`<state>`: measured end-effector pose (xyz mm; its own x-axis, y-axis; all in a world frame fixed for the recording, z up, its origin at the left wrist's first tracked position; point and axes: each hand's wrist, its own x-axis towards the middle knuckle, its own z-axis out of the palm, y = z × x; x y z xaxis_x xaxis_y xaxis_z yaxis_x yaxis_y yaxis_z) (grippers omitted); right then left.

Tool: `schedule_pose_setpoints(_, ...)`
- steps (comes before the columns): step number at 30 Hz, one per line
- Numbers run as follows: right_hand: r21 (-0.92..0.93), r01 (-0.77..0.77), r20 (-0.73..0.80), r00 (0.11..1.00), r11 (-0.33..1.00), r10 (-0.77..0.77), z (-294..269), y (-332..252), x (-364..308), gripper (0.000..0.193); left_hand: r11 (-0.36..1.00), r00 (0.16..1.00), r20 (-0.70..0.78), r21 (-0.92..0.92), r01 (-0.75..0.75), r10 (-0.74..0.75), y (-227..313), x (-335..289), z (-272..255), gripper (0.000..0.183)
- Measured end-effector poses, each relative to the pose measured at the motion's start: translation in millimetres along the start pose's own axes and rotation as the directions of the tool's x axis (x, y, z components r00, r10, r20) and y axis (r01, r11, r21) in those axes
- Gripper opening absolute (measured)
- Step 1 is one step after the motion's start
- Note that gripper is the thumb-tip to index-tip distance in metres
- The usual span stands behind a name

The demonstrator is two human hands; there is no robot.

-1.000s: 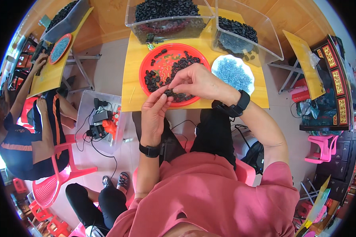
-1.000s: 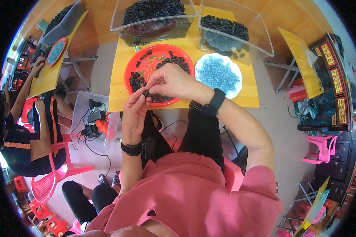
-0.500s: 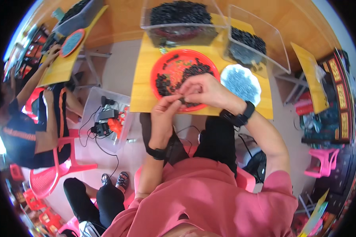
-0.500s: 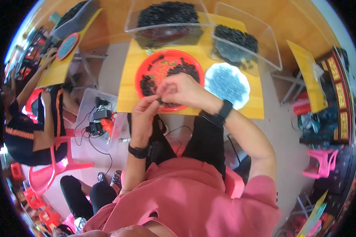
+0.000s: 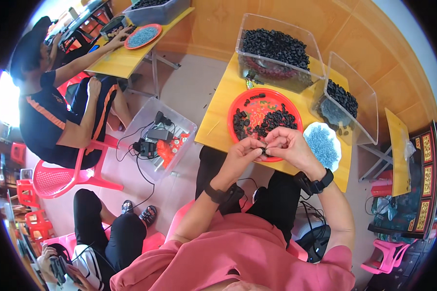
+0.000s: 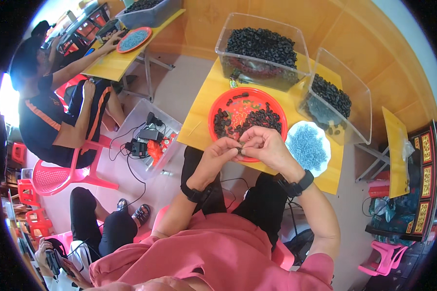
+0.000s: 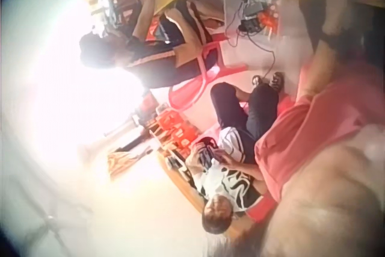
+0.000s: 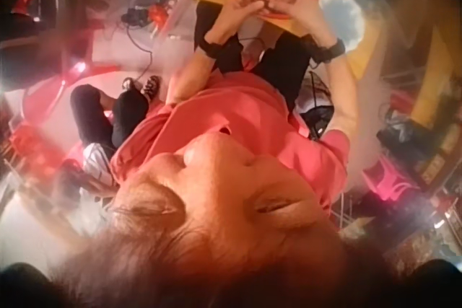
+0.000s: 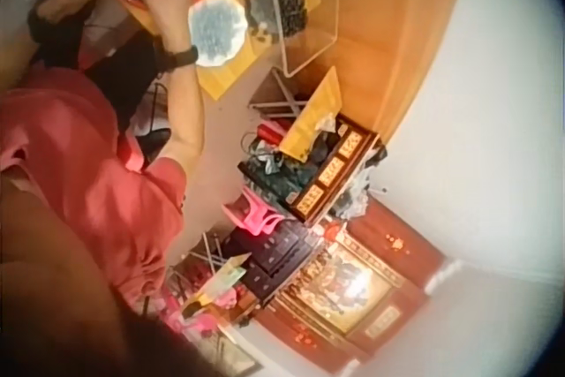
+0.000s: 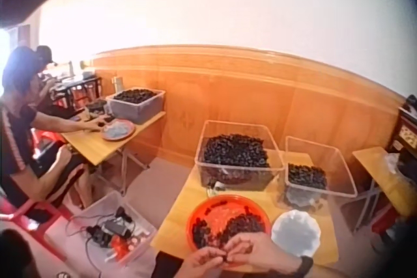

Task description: The person assembles small plastic components by picking pieces from a tray and connecting them together by hand.

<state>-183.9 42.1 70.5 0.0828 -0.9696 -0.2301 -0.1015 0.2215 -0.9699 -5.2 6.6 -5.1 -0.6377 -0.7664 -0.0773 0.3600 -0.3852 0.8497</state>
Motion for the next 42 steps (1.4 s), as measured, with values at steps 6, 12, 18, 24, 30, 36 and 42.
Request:
schedule_pose_setpoints(6,0.037,-0.011,-0.015,1.0,0.999,0.011,-3,9,1,0.021,0.994,0.998,0.058,0.11,-0.006,-0.001,0,0,2,0.009)
schedule_pose_setpoints(12,0.084,-0.057,0.006,0.998,0.995,0.057,-9,9,3,0.024,0.974,0.995,0.054,0.207,-0.088,0.078,-4,-2,9,0.008)
schedule_pose_setpoints(18,-0.076,-0.036,-0.034,0.999,0.996,0.033,-6,6,0,0.03,0.959,0.991,0.038,0.25,-0.131,0.125,-15,-5,11,0.008)
schedule_pose_setpoints(24,0.047,-0.096,-0.073,0.992,0.994,0.1,-5,-3,-5,0.026,0.982,0.99,0.015,0.123,-0.141,0.14,-7,-2,15,0.007)
schedule_pose_setpoints(30,0.071,-0.038,0.041,0.999,0.997,0.035,-2,-13,3,0.017,0.986,0.99,-0.002,0.093,-0.137,0.138,7,-3,5,0.008)
schedule_pose_setpoints(36,-0.073,-0.011,0.051,0.999,0.997,0.015,-7,-18,5,0.02,0.989,0.996,0.04,0.119,-0.087,0.083,16,0,7,0.009)
schedule_pose_setpoints(42,-0.162,-0.04,0.004,0.999,0.986,0.041,-4,-19,4,0.025,0.981,0.993,0.017,0.156,-0.116,0.115,12,-6,11,0.009)
